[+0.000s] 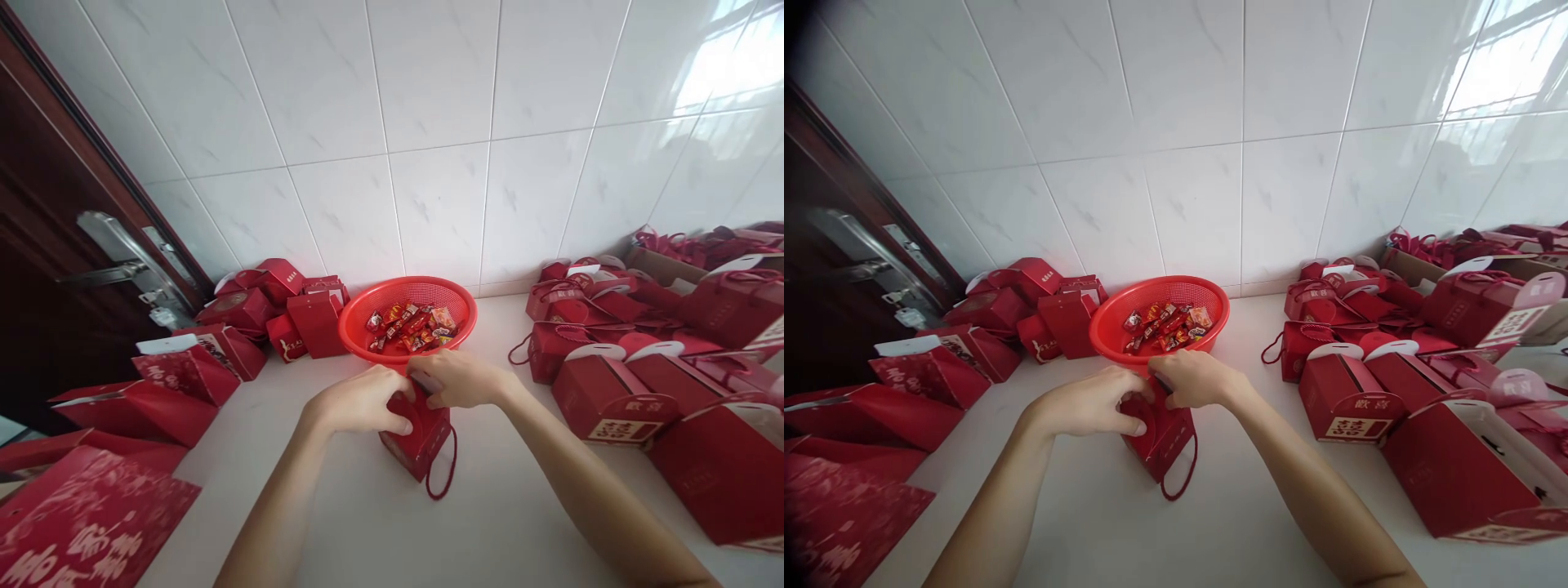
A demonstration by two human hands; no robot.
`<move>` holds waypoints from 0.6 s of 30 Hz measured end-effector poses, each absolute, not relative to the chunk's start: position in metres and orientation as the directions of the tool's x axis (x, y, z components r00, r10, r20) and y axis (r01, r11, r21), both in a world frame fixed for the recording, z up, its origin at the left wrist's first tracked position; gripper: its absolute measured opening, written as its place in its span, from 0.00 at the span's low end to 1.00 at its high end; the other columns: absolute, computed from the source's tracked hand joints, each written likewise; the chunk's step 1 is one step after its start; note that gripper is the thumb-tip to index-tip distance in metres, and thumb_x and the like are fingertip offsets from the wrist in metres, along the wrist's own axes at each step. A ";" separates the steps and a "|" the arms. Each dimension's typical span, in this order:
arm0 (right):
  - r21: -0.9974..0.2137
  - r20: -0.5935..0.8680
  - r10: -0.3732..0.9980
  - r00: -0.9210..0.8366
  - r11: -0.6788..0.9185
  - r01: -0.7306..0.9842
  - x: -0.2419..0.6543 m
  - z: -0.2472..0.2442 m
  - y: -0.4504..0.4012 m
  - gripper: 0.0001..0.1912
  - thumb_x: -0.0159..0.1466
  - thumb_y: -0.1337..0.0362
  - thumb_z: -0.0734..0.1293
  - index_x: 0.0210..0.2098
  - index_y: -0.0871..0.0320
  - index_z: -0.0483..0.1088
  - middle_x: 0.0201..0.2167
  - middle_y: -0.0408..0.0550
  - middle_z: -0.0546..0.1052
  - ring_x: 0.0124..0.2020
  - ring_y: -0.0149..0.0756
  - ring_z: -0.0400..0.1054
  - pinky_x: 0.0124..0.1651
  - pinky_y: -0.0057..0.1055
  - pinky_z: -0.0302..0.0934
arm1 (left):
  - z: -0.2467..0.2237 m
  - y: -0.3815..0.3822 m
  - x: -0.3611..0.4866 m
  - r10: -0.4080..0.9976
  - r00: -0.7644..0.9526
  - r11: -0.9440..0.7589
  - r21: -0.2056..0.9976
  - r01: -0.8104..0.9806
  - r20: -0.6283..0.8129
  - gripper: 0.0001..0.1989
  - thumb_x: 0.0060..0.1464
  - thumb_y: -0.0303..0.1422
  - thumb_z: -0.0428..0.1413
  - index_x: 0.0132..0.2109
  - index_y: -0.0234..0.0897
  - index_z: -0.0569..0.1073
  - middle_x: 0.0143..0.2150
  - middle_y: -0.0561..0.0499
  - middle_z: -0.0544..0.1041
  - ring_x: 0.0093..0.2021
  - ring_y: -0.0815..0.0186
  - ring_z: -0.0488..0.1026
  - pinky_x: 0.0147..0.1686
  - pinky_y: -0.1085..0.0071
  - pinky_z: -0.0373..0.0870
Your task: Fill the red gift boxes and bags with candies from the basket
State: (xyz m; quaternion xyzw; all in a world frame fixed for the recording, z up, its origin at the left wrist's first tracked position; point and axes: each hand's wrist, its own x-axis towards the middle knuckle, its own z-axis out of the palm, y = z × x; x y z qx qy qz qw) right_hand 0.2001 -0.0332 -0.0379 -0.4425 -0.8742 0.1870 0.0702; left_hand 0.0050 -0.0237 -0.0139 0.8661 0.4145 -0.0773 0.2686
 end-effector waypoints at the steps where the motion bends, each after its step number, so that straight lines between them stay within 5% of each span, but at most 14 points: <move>1: -0.403 -0.023 0.803 -0.595 0.537 0.741 0.201 -0.040 -0.034 0.18 0.57 0.69 0.71 0.47 0.58 0.71 0.35 0.46 0.76 0.32 0.36 0.67 0.29 0.29 0.51 | -0.014 -0.024 0.006 0.679 0.639 -0.508 0.398 0.764 -0.360 0.15 0.47 0.37 0.62 0.44 0.42 0.80 0.46 0.50 0.79 0.47 0.58 0.74 0.38 0.70 0.67; 6: -0.527 0.117 0.852 -0.510 0.488 0.695 0.209 -0.055 -0.039 0.27 0.59 0.69 0.70 0.57 0.56 0.66 0.36 0.45 0.78 0.31 0.35 0.68 0.32 0.30 0.58 | -0.012 -0.029 0.012 0.749 0.575 -0.463 0.361 0.810 -0.330 0.14 0.45 0.39 0.62 0.40 0.40 0.77 0.42 0.50 0.77 0.41 0.58 0.74 0.33 0.69 0.67; 12: -0.702 0.325 0.845 -0.425 0.516 0.490 0.221 -0.079 -0.054 0.11 0.62 0.69 0.69 0.44 0.56 0.74 0.42 0.47 0.80 0.41 0.38 0.73 0.46 0.35 0.66 | -0.016 -0.030 0.017 0.820 0.510 -0.386 0.407 0.828 -0.259 0.12 0.43 0.36 0.62 0.36 0.40 0.70 0.40 0.52 0.76 0.40 0.60 0.73 0.31 0.70 0.66; 18: -0.730 0.434 0.841 -0.324 0.539 0.421 0.219 -0.111 -0.069 0.12 0.68 0.62 0.65 0.49 0.56 0.76 0.51 0.55 0.78 0.49 0.42 0.74 0.53 0.41 0.68 | -0.016 -0.028 0.015 0.843 0.482 -0.404 0.312 0.860 -0.239 0.18 0.42 0.43 0.65 0.38 0.41 0.70 0.43 0.51 0.75 0.42 0.58 0.73 0.34 0.68 0.64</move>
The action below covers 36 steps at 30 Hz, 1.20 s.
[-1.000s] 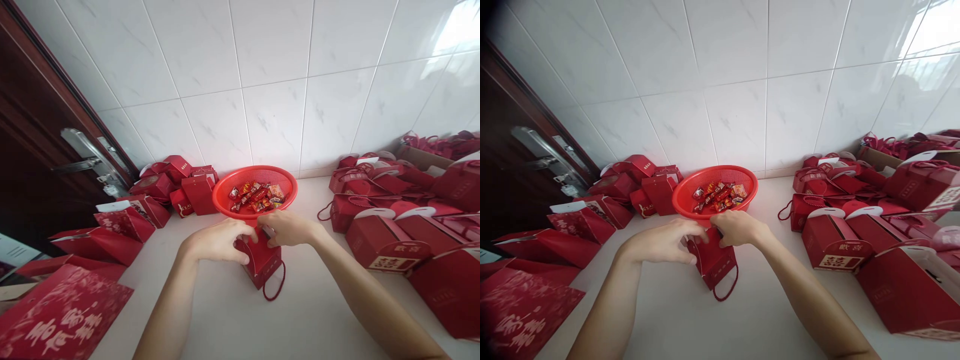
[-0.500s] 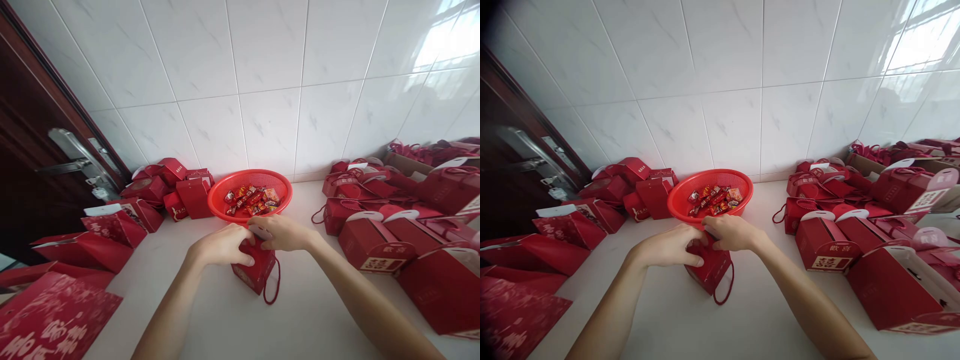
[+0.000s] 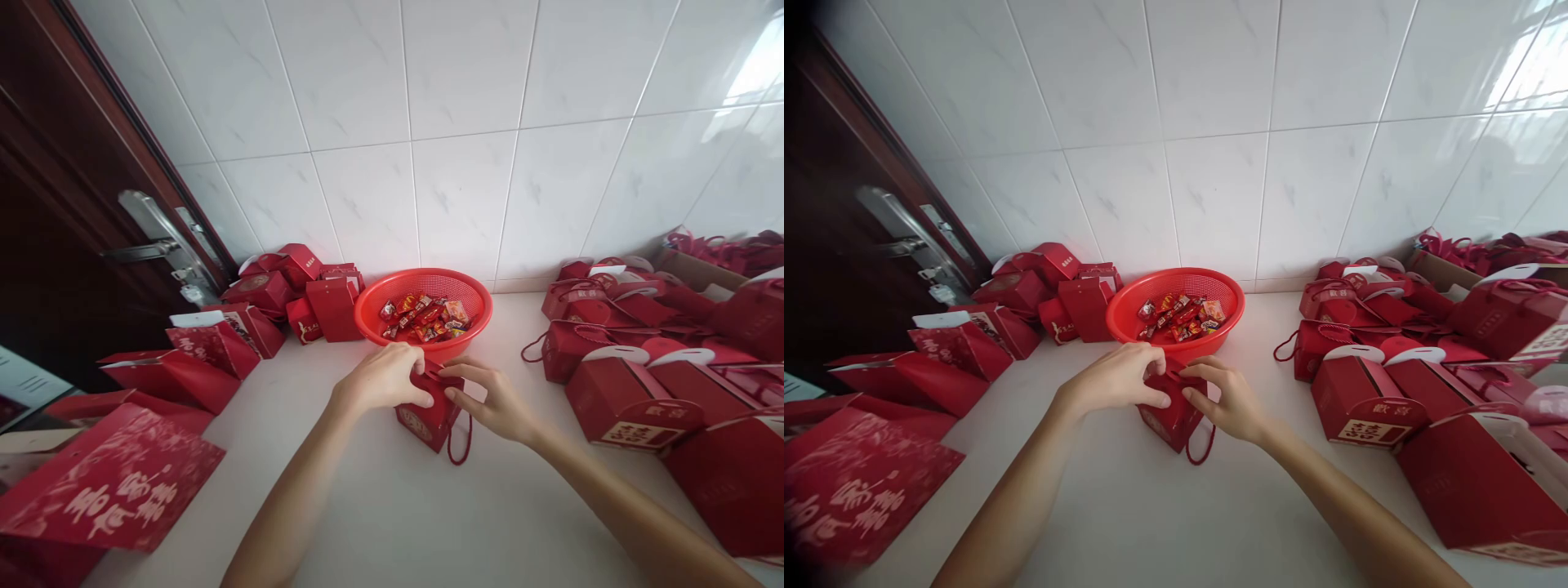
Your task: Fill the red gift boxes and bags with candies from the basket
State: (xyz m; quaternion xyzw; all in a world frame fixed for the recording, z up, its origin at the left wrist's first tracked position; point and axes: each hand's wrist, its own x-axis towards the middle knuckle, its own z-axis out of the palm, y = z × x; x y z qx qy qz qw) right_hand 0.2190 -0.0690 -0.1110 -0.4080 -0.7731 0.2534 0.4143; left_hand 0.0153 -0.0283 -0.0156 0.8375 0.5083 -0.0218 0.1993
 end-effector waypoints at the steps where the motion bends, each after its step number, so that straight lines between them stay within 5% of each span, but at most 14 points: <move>1: -0.730 0.449 0.840 -0.305 0.542 0.417 0.217 -0.116 -0.070 0.13 0.69 0.60 0.65 0.50 0.56 0.76 0.51 0.55 0.77 0.50 0.42 0.74 0.54 0.42 0.69 | -0.016 -0.028 0.014 0.847 0.473 -0.400 0.295 0.868 -0.244 0.20 0.42 0.44 0.66 0.39 0.41 0.70 0.43 0.50 0.75 0.42 0.58 0.73 0.34 0.68 0.64; 16: -0.603 0.562 0.779 -0.276 0.615 0.508 0.206 -0.137 -0.077 0.15 0.71 0.57 0.62 0.53 0.55 0.73 0.55 0.59 0.74 0.54 0.45 0.73 0.54 0.44 0.71 | -0.023 -0.017 0.012 0.802 0.471 -0.406 0.244 0.881 -0.367 0.24 0.43 0.52 0.63 0.39 0.40 0.67 0.46 0.47 0.74 0.45 0.55 0.73 0.35 0.67 0.66; 23: -0.521 0.568 0.750 -0.338 0.646 0.558 0.210 -0.129 -0.076 0.16 0.71 0.56 0.63 0.52 0.56 0.74 0.56 0.62 0.74 0.57 0.48 0.72 0.56 0.48 0.70 | -0.024 -0.023 0.018 0.808 0.476 -0.392 0.287 0.874 -0.347 0.30 0.44 0.55 0.62 0.47 0.39 0.68 0.52 0.43 0.75 0.49 0.51 0.73 0.34 0.67 0.68; 29: -0.494 0.527 0.757 -0.387 0.643 0.585 0.217 -0.122 -0.077 0.18 0.70 0.54 0.64 0.54 0.57 0.73 0.58 0.62 0.73 0.58 0.49 0.71 0.56 0.47 0.69 | -0.025 -0.023 0.022 0.800 0.489 -0.409 0.281 0.868 -0.346 0.23 0.47 0.52 0.60 0.41 0.38 0.71 0.48 0.44 0.78 0.46 0.53 0.76 0.31 0.68 0.67; 36: -0.501 0.507 0.776 -0.376 0.620 0.603 0.221 -0.123 -0.079 0.19 0.70 0.53 0.64 0.54 0.57 0.73 0.59 0.62 0.72 0.59 0.49 0.71 0.57 0.48 0.68 | -0.023 -0.018 0.016 0.781 0.503 -0.408 0.307 0.860 -0.369 0.19 0.58 0.47 0.54 0.48 0.38 0.74 0.40 0.47 0.81 0.35 0.60 0.79 0.31 0.70 0.67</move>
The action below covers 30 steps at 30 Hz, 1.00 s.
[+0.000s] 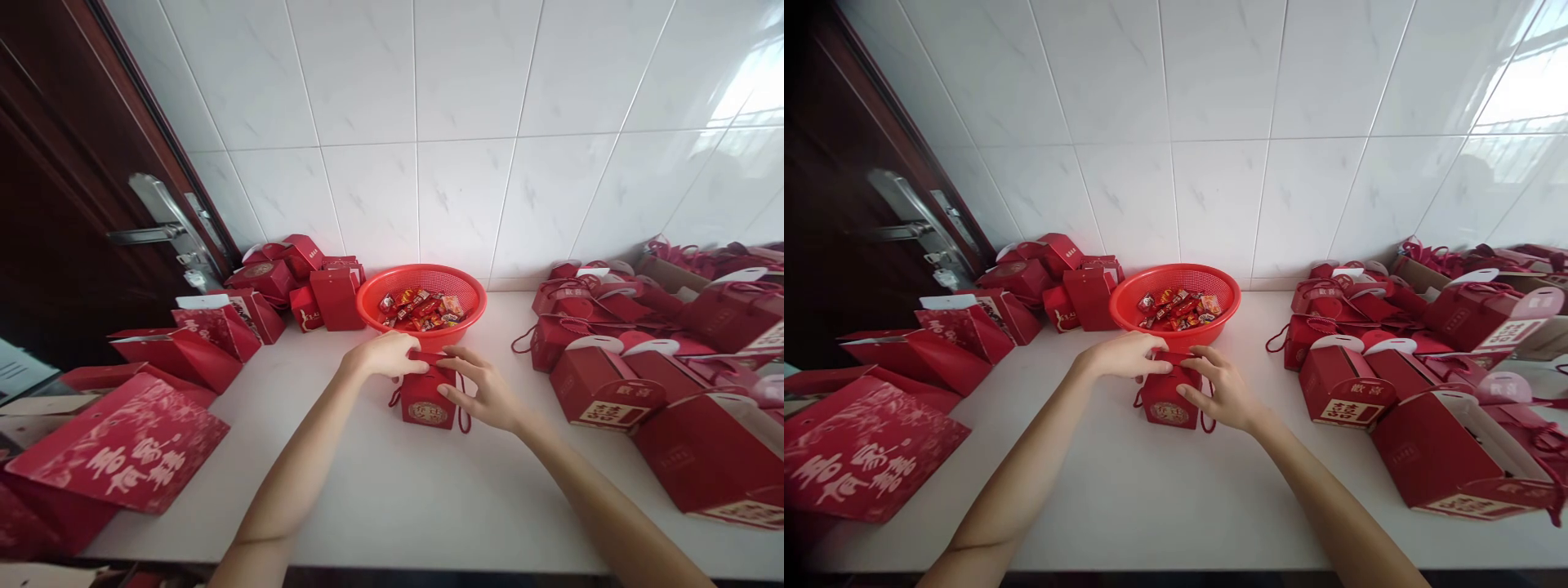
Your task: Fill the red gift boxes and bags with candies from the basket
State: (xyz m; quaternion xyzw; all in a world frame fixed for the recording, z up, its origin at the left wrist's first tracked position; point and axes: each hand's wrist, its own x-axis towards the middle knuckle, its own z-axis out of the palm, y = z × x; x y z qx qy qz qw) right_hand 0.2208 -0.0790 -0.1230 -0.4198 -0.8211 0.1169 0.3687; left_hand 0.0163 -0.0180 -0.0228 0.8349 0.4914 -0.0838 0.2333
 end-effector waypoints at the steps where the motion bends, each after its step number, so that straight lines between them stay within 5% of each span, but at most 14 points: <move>1: -0.504 0.510 0.778 -0.367 0.616 0.605 0.221 -0.123 -0.079 0.19 0.70 0.53 0.64 0.55 0.57 0.72 0.59 0.62 0.72 0.59 0.49 0.71 0.57 0.48 0.68 | -0.023 -0.018 0.016 0.790 0.499 -0.419 0.282 0.863 -0.355 0.19 0.57 0.46 0.54 0.47 0.38 0.75 0.41 0.46 0.81 0.38 0.58 0.79 0.31 0.69 0.67; 5: -0.536 0.512 0.797 -0.320 0.587 0.606 0.223 -0.123 -0.079 0.22 0.69 0.52 0.65 0.58 0.56 0.68 0.58 0.60 0.73 0.57 0.48 0.72 0.57 0.47 0.68 | -0.026 -0.018 0.018 0.805 0.500 -0.438 0.249 0.864 -0.318 0.17 0.55 0.46 0.56 0.44 0.38 0.75 0.45 0.44 0.80 0.43 0.55 0.77 0.31 0.69 0.65; 15: -0.671 0.304 0.921 -0.244 0.388 0.631 0.235 -0.126 -0.075 0.28 0.68 0.45 0.61 0.58 0.59 0.66 0.43 0.55 0.81 0.44 0.46 0.76 0.51 0.45 0.66 | -0.032 -0.011 0.018 0.719 0.542 -0.372 0.419 0.828 -0.435 0.18 0.55 0.46 0.56 0.45 0.38 0.73 0.37 0.48 0.80 0.32 0.62 0.77 0.30 0.71 0.69; 20: -0.762 0.155 0.960 -0.232 0.266 0.591 0.235 -0.119 -0.078 0.29 0.67 0.43 0.62 0.58 0.58 0.65 0.33 0.49 0.81 0.37 0.43 0.76 0.45 0.39 0.66 | -0.033 -0.010 0.017 0.752 0.513 -0.396 0.339 0.853 -0.414 0.21 0.54 0.49 0.56 0.47 0.39 0.73 0.42 0.47 0.81 0.37 0.60 0.78 0.31 0.70 0.67; 30: -0.832 0.186 0.955 -0.233 0.279 0.479 0.236 -0.127 -0.074 0.28 0.64 0.43 0.65 0.54 0.57 0.67 0.29 0.46 0.78 0.34 0.41 0.73 0.42 0.38 0.64 | -0.034 -0.011 0.020 0.764 0.513 -0.423 0.297 0.856 -0.391 0.21 0.55 0.48 0.55 0.48 0.39 0.75 0.47 0.47 0.80 0.43 0.58 0.77 0.32 0.71 0.66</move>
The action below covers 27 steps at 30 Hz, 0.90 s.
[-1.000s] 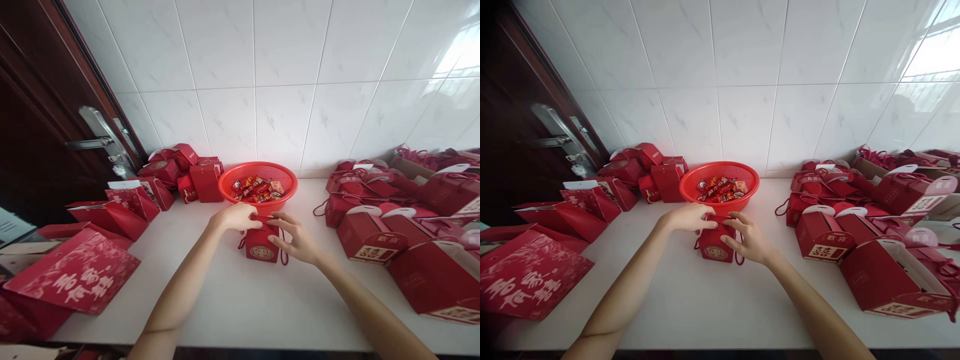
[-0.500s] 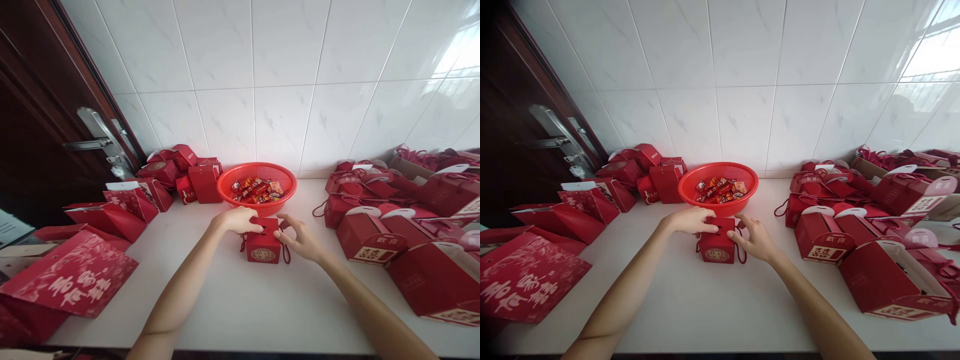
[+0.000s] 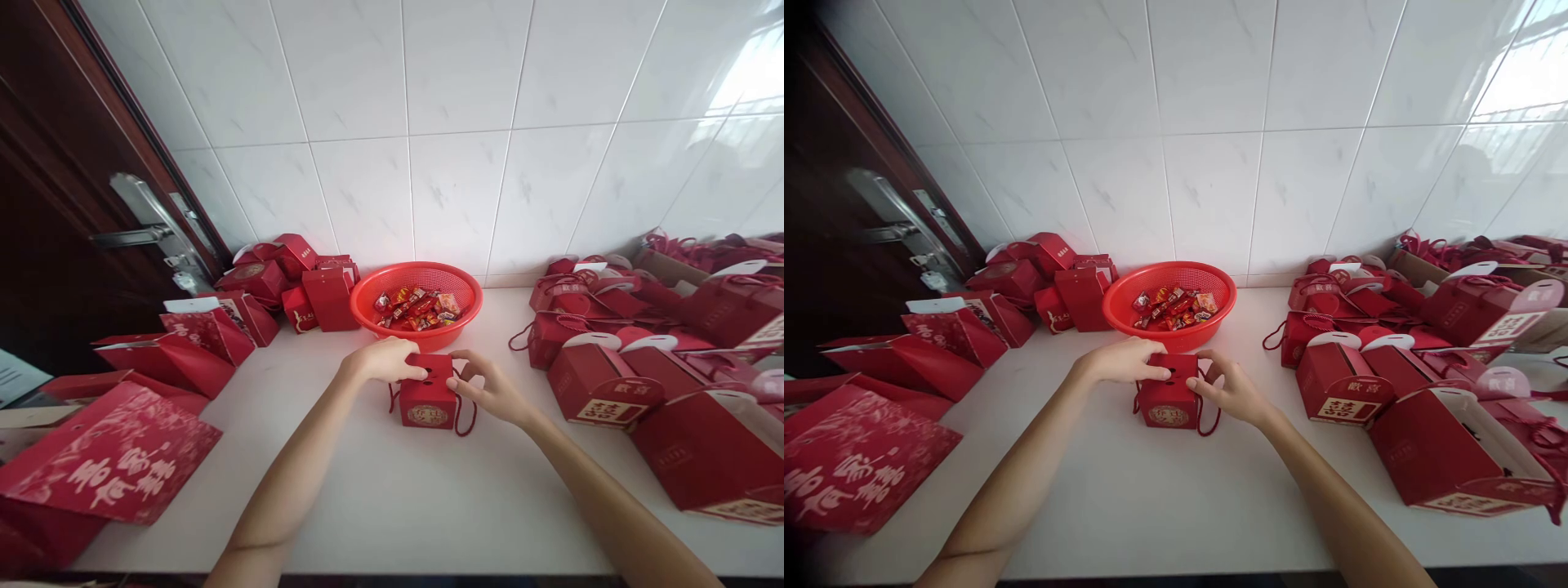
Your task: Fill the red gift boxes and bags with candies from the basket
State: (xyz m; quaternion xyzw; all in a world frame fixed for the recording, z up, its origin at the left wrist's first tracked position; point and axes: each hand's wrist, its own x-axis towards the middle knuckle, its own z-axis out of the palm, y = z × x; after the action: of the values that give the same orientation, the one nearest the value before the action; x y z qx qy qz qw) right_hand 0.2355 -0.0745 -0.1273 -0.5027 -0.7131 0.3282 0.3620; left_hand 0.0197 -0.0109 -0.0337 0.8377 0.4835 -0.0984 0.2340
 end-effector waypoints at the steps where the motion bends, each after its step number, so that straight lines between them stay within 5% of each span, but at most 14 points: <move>1: -0.836 0.182 0.955 -0.233 0.275 0.475 0.235 -0.127 -0.075 0.28 0.64 0.43 0.65 0.54 0.57 0.67 0.29 0.46 0.77 0.34 0.41 0.73 0.42 0.38 0.64 | -0.034 -0.011 0.020 0.768 0.512 -0.429 0.286 0.857 -0.384 0.20 0.55 0.48 0.55 0.48 0.39 0.75 0.46 0.47 0.80 0.42 0.58 0.77 0.32 0.71 0.66; 17: -0.871 0.206 0.953 -0.221 0.282 0.403 0.233 -0.125 -0.077 0.27 0.63 0.46 0.67 0.54 0.57 0.66 0.28 0.44 0.75 0.33 0.39 0.71 0.43 0.38 0.63 | -0.034 -0.017 0.022 0.772 0.525 -0.463 0.250 0.850 -0.358 0.16 0.58 0.46 0.53 0.44 0.39 0.73 0.47 0.45 0.79 0.43 0.57 0.76 0.32 0.70 0.65; 27: -0.987 0.161 0.969 -0.187 0.163 -0.010 0.238 -0.101 -0.085 0.24 0.59 0.53 0.74 0.51 0.55 0.70 0.28 0.41 0.73 0.32 0.34 0.69 0.38 0.34 0.64 | -0.025 -0.029 0.023 0.829 0.477 -0.445 0.174 0.879 -0.292 0.16 0.58 0.47 0.53 0.39 0.39 0.73 0.40 0.45 0.80 0.37 0.56 0.76 0.26 0.68 0.60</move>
State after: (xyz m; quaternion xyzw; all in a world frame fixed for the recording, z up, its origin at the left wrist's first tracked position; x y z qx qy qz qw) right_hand 0.2382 -0.0848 -0.1008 -0.4099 -0.5853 0.5007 0.4886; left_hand 0.0228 -0.0286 -0.0248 0.8460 0.5045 -0.0821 0.1516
